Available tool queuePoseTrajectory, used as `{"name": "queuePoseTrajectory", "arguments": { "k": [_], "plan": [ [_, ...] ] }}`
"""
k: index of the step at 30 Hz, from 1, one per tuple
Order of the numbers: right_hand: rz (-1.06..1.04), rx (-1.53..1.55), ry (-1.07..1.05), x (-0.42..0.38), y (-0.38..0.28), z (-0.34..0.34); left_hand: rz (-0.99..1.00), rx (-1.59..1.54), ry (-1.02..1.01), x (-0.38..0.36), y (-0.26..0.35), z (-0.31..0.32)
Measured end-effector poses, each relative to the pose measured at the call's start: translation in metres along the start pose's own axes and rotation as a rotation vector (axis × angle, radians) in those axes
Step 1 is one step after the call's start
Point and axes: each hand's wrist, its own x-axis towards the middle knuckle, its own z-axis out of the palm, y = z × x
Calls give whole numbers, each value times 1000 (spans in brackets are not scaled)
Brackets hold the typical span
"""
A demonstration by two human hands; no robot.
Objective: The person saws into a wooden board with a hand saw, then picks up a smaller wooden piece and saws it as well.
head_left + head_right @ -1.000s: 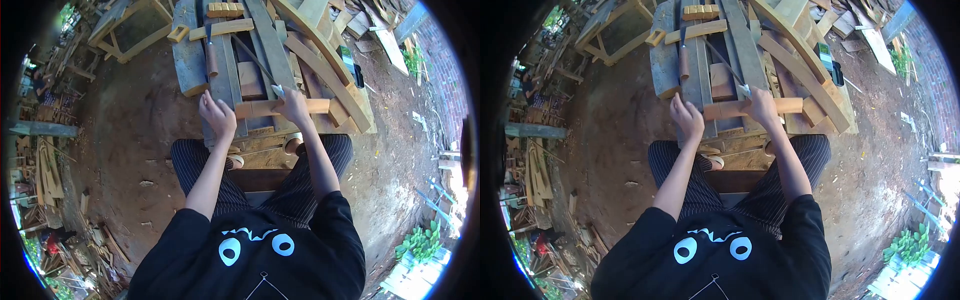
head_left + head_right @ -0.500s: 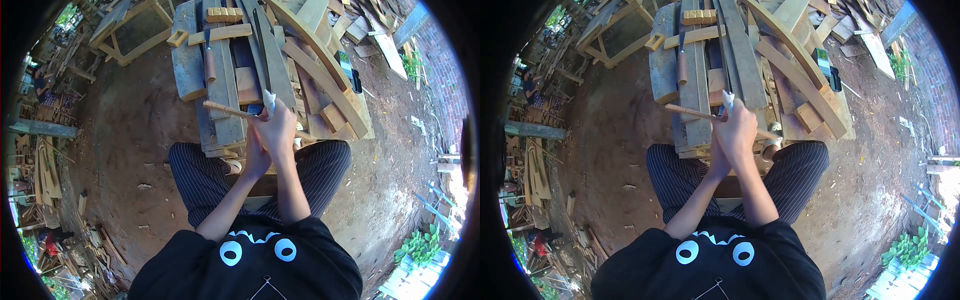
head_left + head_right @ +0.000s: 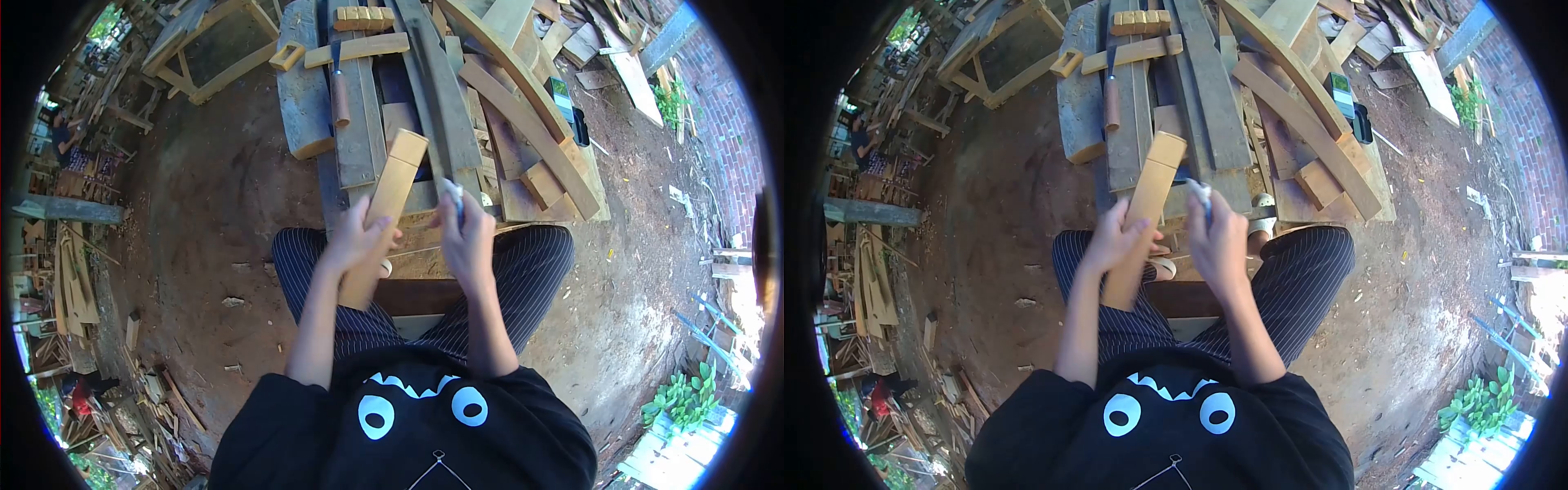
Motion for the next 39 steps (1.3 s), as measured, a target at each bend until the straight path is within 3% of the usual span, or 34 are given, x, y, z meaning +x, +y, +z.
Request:
{"name": "queuePoseTrajectory", "arguments": {
  "k": [2, 4, 9, 12, 13, 16, 23, 26, 34, 39],
  "plan": [
    [49, -65, -32, -8, 20, -18, 69, 367, -76, 5, 25, -19],
    [53, -172, -34, -16, 37, -27, 182, 642, -21, 22, 34, -26],
    [156, -307, -77, -42, 66, -32, 354, 755, -60, 72, 22, -11],
    [203, -349, -86, -44, 73, -30, 379, 981, 143, 83, 2, 11],
    [206, -378, -89, -44, 74, -29, 518, 1058, 236, 85, -9, 15],
    [158, -485, -99, -45, 80, -26, 740, 1124, 424, 86, -30, 19],
    [145, -605, -169, -49, 88, -26, 661, 1089, 627, 92, -26, 48],
    [100, -683, -207, -48, 89, -31, 553, 1092, 593, 105, -28, 58],
    [111, -643, -231, -53, 80, -39, 850, 1101, 547, 110, -33, 42],
    [138, -630, -209, -55, 80, -31, 778, 1058, 568, 112, -31, 46]
  ]
}}
